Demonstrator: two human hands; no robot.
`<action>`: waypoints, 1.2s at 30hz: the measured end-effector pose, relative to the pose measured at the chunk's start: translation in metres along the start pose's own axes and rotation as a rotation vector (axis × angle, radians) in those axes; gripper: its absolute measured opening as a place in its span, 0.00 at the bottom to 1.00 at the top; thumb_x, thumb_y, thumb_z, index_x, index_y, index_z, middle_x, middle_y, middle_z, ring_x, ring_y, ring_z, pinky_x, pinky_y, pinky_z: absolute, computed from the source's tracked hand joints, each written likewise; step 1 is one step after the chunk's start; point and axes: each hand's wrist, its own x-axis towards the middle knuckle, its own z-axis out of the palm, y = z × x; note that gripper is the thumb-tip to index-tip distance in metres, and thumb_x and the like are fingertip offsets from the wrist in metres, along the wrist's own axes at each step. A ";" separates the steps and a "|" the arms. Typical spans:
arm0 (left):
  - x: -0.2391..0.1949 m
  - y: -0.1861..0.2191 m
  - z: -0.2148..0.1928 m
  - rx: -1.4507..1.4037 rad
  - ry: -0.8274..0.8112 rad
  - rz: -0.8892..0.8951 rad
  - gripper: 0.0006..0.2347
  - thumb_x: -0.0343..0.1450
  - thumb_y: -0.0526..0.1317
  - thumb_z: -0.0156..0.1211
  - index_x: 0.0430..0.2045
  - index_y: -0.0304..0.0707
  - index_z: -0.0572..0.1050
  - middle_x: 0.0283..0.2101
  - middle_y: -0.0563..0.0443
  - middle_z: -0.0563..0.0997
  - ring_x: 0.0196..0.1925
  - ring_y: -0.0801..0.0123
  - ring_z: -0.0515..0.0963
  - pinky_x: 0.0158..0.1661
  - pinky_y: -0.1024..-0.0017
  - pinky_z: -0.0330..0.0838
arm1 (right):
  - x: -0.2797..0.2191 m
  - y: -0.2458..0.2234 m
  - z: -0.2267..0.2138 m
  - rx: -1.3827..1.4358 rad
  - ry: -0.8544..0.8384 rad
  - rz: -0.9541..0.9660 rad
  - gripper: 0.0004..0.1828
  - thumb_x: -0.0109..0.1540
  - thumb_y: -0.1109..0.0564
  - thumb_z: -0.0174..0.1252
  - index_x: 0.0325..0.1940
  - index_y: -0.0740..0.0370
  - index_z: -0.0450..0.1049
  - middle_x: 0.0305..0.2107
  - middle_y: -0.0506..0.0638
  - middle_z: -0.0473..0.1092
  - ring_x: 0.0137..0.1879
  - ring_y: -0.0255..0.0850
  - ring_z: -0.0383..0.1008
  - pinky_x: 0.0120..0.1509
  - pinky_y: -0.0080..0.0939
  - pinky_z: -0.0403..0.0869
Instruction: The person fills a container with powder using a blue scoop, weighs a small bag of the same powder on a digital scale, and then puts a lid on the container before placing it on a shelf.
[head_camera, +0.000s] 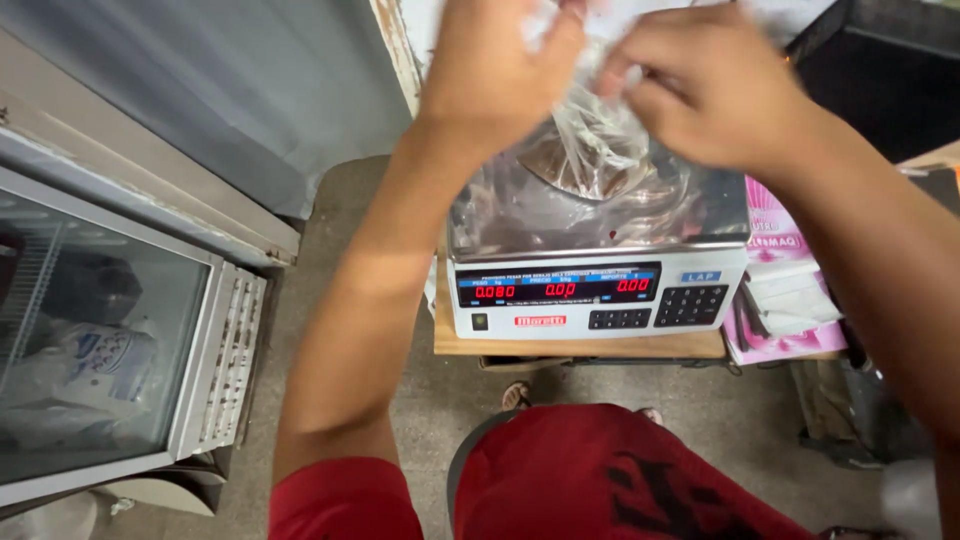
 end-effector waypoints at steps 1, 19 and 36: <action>0.004 0.010 0.003 -0.192 -0.190 0.066 0.10 0.61 0.27 0.47 0.26 0.42 0.75 0.24 0.58 0.78 0.26 0.74 0.75 0.32 0.73 0.68 | 0.005 0.008 0.012 0.054 -0.104 0.053 0.11 0.56 0.64 0.49 0.42 0.70 0.70 0.38 0.65 0.74 0.41 0.62 0.74 0.47 0.59 0.69; -0.009 0.011 0.024 0.463 -1.290 -0.526 0.39 0.72 0.61 0.11 0.42 0.42 0.83 0.66 0.30 0.67 0.78 0.54 0.49 0.72 0.38 0.30 | 0.012 -0.018 0.008 -0.435 -1.036 0.543 0.26 0.63 0.29 0.48 0.62 0.32 0.74 0.58 0.34 0.74 0.86 0.37 0.44 0.76 0.64 0.46; -0.035 0.067 0.033 0.872 -0.262 -0.176 0.11 0.61 0.48 0.67 0.33 0.53 0.80 0.37 0.61 0.81 0.45 0.59 0.76 0.41 0.50 0.62 | -0.012 -0.012 -0.063 -0.114 -0.673 0.181 0.26 0.59 0.44 0.59 0.62 0.39 0.75 0.65 0.48 0.69 0.76 0.52 0.59 0.78 0.63 0.46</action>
